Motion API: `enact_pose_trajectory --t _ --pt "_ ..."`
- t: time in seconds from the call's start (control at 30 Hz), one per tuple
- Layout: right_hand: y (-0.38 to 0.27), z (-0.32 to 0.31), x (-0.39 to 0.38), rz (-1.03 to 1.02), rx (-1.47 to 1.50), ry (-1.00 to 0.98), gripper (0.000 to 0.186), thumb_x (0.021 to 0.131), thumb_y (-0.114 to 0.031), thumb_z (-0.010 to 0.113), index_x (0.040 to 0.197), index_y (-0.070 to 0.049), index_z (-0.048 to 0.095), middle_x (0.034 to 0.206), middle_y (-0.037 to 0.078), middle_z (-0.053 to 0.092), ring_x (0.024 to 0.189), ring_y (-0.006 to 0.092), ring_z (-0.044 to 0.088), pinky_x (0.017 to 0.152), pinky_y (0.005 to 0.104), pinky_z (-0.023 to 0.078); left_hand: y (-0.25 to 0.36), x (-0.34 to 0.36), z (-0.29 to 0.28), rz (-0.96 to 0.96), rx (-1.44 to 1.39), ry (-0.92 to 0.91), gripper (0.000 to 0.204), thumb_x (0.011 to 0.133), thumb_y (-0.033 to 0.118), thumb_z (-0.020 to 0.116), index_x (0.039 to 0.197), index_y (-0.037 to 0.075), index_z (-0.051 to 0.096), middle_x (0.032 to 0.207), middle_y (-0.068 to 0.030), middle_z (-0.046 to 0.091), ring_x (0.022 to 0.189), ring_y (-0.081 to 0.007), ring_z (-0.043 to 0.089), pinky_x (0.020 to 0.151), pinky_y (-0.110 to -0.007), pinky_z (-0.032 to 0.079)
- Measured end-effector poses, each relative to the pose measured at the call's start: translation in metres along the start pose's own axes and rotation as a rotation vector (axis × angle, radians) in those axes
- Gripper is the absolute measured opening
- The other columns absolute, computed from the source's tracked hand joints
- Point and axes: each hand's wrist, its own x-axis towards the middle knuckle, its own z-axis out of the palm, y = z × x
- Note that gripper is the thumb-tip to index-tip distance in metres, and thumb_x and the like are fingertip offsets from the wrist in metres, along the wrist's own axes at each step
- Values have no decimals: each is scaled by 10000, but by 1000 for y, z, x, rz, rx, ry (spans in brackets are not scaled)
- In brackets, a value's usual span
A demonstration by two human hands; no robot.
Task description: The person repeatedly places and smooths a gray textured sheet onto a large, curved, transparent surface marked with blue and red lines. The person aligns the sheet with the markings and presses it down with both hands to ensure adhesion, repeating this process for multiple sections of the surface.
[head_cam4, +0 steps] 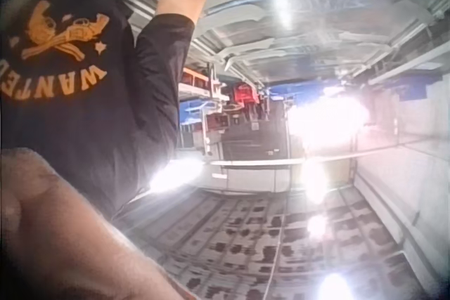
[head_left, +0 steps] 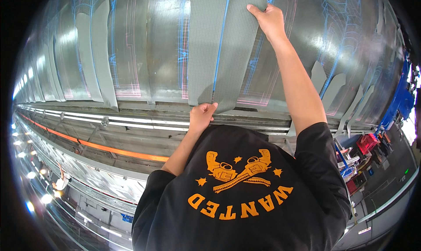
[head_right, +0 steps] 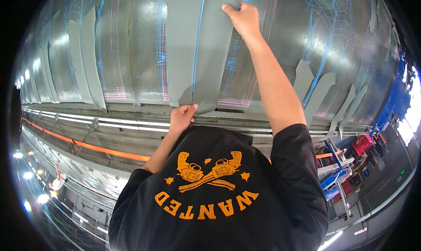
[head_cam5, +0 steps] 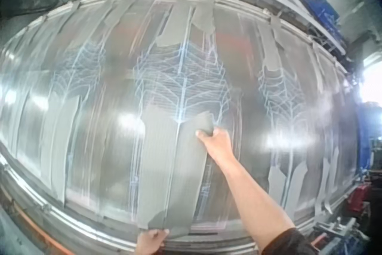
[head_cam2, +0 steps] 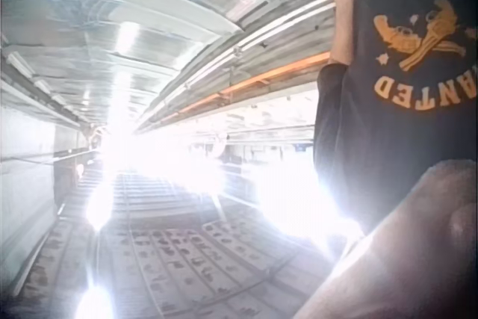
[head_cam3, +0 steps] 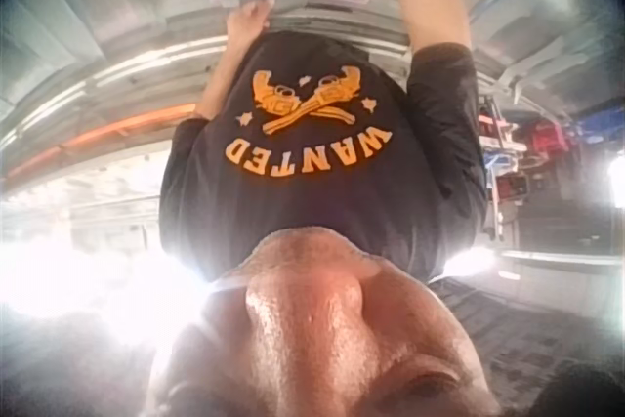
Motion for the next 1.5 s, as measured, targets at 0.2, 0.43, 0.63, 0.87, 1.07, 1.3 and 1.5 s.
enact_pose_trajectory --t 0.2,0.43,0.63,0.87,1.07,1.3,1.5 --pt "-16 0 -8 29 -48 -19 320 926 -258 810 1036 35 745 966 118 773 842 167 734 757 321 578 -2 1 0 -10 -6 -2 449 982 416 722 833 -6 749 585 -12 619 557 -81 642 543 -287 488" --pt "-2 -1 0 -8 -65 -10 341 924 -260 810 1057 45 734 963 123 773 848 172 739 756 317 577 5 -1 -1 -16 -5 -2 440 986 395 721 800 -3 740 575 -9 616 552 -74 636 537 -283 483" --pt "-11 -1 -4 27 -81 -18 352 922 -261 811 1071 48 734 967 116 774 849 172 737 769 316 576 10 -3 -2 -43 4 10 428 985 382 723 794 0 747 574 -11 620 543 -74 632 532 -282 481" --pt "0 0 0 -28 -79 29 398 874 -330 812 1068 14 764 920 127 784 835 212 749 774 375 579 11 0 -1 -36 16 18 437 971 397 736 788 -1 745 575 -18 629 542 -81 641 537 -283 493" --pt "-11 -1 -3 48 -81 20 380 873 -313 811 1071 9 762 903 120 779 824 214 744 767 376 578 5 2 0 -36 12 24 460 968 416 732 775 -1 743 555 -26 629 532 -87 640 532 -286 497" --pt "-16 0 -4 40 -57 1 329 911 -247 806 1061 38 740 953 104 774 840 164 727 758 332 573 10 1 -2 -75 40 23 487 951 469 733 772 16 754 556 -40 651 516 -97 644 520 -296 497" --pt "-21 0 -8 57 -80 1 339 907 -270 800 1059 28 751 958 104 778 843 166 729 775 331 568 9 3 -4 31 293 89 493 938 488 720 722 45 720 578 -90 665 569 -235 681 582 -382 535"
